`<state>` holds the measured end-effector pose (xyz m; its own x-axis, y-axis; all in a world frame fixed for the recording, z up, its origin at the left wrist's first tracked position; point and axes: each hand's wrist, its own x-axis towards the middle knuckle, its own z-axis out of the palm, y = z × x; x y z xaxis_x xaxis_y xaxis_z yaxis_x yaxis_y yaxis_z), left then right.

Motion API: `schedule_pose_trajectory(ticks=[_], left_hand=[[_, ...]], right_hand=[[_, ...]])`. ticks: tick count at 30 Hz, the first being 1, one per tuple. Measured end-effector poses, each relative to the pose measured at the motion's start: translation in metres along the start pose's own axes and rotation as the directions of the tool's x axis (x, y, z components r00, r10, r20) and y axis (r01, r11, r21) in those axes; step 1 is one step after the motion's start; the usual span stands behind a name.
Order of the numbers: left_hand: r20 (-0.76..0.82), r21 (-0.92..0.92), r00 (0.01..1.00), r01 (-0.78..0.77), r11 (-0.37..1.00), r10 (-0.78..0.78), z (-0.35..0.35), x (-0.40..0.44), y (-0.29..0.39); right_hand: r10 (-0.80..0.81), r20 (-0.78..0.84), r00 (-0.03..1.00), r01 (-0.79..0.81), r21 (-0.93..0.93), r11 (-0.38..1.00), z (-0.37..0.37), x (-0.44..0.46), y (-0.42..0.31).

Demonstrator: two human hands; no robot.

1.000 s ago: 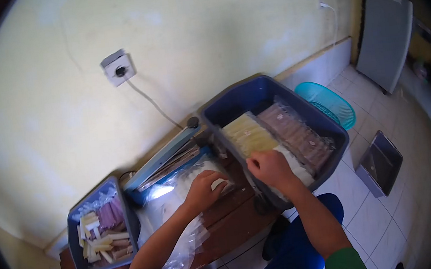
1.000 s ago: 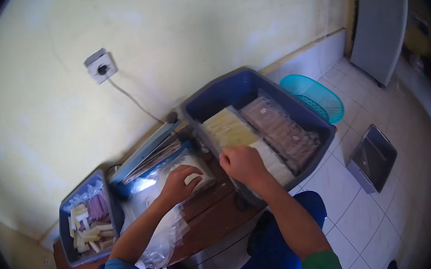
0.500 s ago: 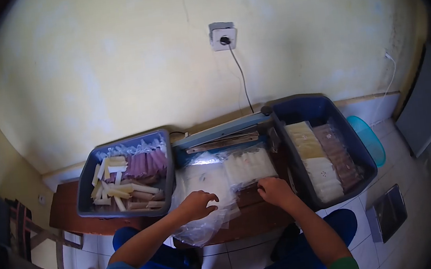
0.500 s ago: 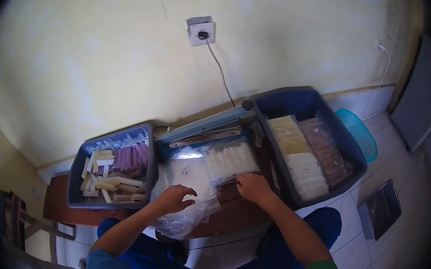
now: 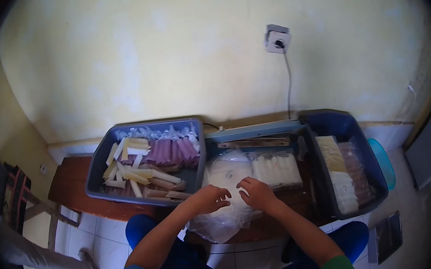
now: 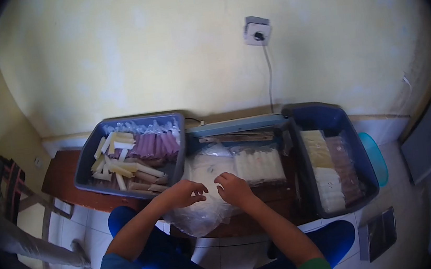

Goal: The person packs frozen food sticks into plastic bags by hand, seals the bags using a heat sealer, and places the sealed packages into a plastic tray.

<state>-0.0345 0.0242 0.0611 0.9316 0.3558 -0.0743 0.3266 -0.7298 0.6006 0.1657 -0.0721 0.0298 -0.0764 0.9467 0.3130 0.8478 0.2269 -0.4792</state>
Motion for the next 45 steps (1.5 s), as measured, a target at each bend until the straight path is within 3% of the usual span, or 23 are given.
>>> schedule_pose_trajectory(ticks=[3, 6, 7, 12, 14, 22, 25, 27, 29, 30, 32, 33, 35, 37, 38, 40, 41, 43, 45], left_hand=[[-0.070, -0.039, 0.997, 0.009, 0.999, -0.011, -0.021, -0.010, -0.004], [-0.369, -0.093, 0.924, -0.144, 0.985, 0.100, -0.045, -0.018, -0.022], [-0.380, -0.096, 0.921, -0.130, 0.987, 0.085, -0.053, -0.022, -0.029], [-0.344, -0.061, 0.918, 0.189, 0.980, -0.199, -0.079, -0.031, -0.067], [-0.299, -0.040, 0.905, 0.306, 0.951, -0.304, -0.075, -0.026, -0.092], [-0.375, -0.008, 0.890, 0.278, 0.961, -0.260, -0.061, -0.005, -0.128], [-0.452, -0.017, 0.868, 0.221, 0.975, -0.205, -0.060, -0.001, -0.117], [-0.492, -0.035, 0.852, 0.184, 0.982, -0.177, -0.059, 0.004, -0.105], [-0.652, -0.001, 0.737, 0.233, 0.973, -0.177, -0.054, 0.008, -0.093], [-0.646, 0.004, 0.745, 0.223, 0.975, -0.168, -0.052, 0.009, -0.083], [-0.762, 0.015, 0.641, 0.163, 0.986, -0.094, -0.045, 0.015, -0.061], [-0.757, 0.017, 0.647, 0.154, 0.988, -0.088, -0.041, 0.017, -0.051], [-0.724, 0.248, 0.678, 0.078, 0.966, 0.131, -0.030, 0.021, -0.034], [-0.692, 0.319, 0.683, 0.000, 0.948, 0.233, -0.007, 0.029, -0.030], [-0.566, 0.358, 0.788, -0.028, 0.933, 0.241, 0.006, 0.031, -0.028], [-0.307, 0.456, 0.931, -0.036, 0.889, 0.196, 0.025, 0.031, -0.020], [-0.305, 0.453, 0.930, -0.048, 0.890, 0.206, 0.032, 0.030, -0.018], [-0.070, 0.430, 0.998, 0.032, 0.902, -0.003, 0.048, 0.029, -0.019], [-0.052, 0.465, 0.998, 0.039, 0.884, -0.017, 0.069, 0.029, -0.027]], right_hand=[[-0.160, -0.100, 0.982, 0.167, 0.058, 0.984, 0.010, 0.038, -0.019], [-0.302, -0.176, 0.937, 0.318, 0.069, 0.946, 0.022, 0.077, -0.036], [-0.356, -0.198, 0.913, 0.373, 0.053, 0.926, 0.026, 0.088, -0.042], [-0.459, -0.142, 0.877, 0.471, 0.072, 0.879, 0.070, 0.139, -0.041], [-0.374, 0.120, 0.920, 0.384, -0.075, 0.920, 0.078, 0.156, -0.038], [-0.298, 0.153, 0.942, 0.318, -0.129, 0.939, 0.086, 0.183, -0.030], [-0.327, 0.050, 0.944, 0.331, -0.084, 0.940, 0.089, 0.175, -0.025], [-0.337, -0.188, 0.922, 0.346, 0.014, 0.938, 0.092, 0.168, -0.024], [-0.306, -0.187, 0.934, 0.307, -0.023, 0.952, 0.093, 0.153, -0.024], [-0.261, -0.266, 0.928, 0.289, 0.069, 0.955, 0.091, 0.145, -0.027], [-0.172, -0.333, 0.927, 0.260, 0.242, 0.935, 0.083, 0.122, -0.029], [-0.164, -0.337, 0.927, 0.253, 0.238, 0.938, 0.080, 0.108, -0.025], [-0.059, -0.321, 0.945, 0.139, 0.233, 0.963, 0.070, 0.077, -0.010], [-0.016, -0.115, 0.993, 0.028, 0.101, 0.994, 0.060, 0.044, 0.019], [-0.011, -0.115, 0.993, 0.022, 0.095, 0.995, 0.053, 0.029, 0.029], [0.013, 0.177, 0.984, -0.012, -0.010, 1.000, 0.038, 0.003, 0.042], [0.024, 0.175, 0.984, -0.021, -0.018, 1.000, 0.036, -0.007, 0.046], [-0.121, 0.163, 0.979, 0.126, -0.021, 0.992, 0.034, -0.022, 0.054], [-0.150, 0.139, 0.979, 0.159, -0.058, 0.986, 0.042, -0.028, 0.057]])
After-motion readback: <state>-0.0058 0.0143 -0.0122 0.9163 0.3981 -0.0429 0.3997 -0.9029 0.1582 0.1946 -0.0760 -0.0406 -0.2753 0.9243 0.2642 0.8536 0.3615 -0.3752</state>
